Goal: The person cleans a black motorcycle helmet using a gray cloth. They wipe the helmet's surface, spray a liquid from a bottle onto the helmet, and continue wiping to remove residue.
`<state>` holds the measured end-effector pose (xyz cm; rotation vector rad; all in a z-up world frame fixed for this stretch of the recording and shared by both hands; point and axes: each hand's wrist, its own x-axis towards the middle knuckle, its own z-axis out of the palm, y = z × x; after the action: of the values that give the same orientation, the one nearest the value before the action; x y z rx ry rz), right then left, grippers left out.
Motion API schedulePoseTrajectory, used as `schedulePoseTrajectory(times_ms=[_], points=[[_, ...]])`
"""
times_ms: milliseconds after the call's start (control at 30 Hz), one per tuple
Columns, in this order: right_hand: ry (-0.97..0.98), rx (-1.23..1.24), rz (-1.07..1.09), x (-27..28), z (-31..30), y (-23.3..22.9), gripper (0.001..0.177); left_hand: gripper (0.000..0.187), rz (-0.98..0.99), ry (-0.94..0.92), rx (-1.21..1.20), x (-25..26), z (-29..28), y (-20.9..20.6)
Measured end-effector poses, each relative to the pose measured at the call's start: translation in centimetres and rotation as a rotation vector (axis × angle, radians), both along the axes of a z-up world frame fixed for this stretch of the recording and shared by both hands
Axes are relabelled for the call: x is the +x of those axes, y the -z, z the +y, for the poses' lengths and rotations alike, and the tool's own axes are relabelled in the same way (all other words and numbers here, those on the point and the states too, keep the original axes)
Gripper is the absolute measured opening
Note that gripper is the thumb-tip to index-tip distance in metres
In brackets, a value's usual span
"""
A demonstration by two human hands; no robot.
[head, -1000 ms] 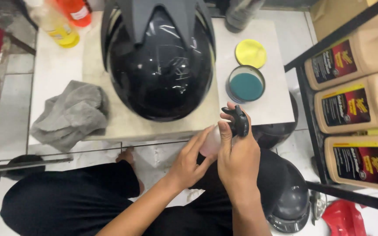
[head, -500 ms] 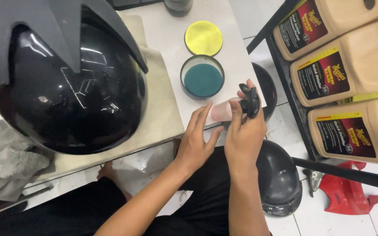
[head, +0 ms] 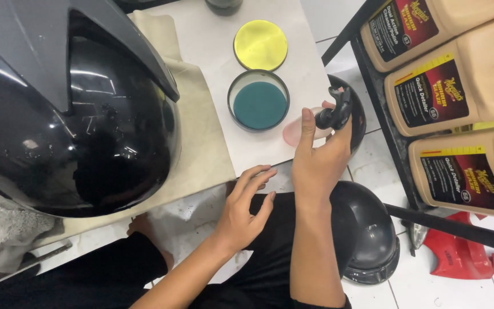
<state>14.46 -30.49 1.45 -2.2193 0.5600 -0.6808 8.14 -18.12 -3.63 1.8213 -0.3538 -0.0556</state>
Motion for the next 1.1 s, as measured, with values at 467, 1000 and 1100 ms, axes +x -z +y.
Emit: schedulePoseTrajectory(times_ms=[467,1000,1100], points=[[-0.128,-0.16,-0.284,-6.5,4.5,-2.6,0.096,0.027,-0.383,0.0,-0.025,-5.1,8.2,-2.6],[-0.79,-0.173,-0.395,-10.8,26.2,-4.5,0.062,0.016,-0.429,-0.815,0.462,-10.4,29.9,-5.9],[-0.851,-0.185,-0.387,-10.5,28.4,-4.4,0.059,0.034,-0.236,-0.866,0.704,-10.4,32.9,-4.4]])
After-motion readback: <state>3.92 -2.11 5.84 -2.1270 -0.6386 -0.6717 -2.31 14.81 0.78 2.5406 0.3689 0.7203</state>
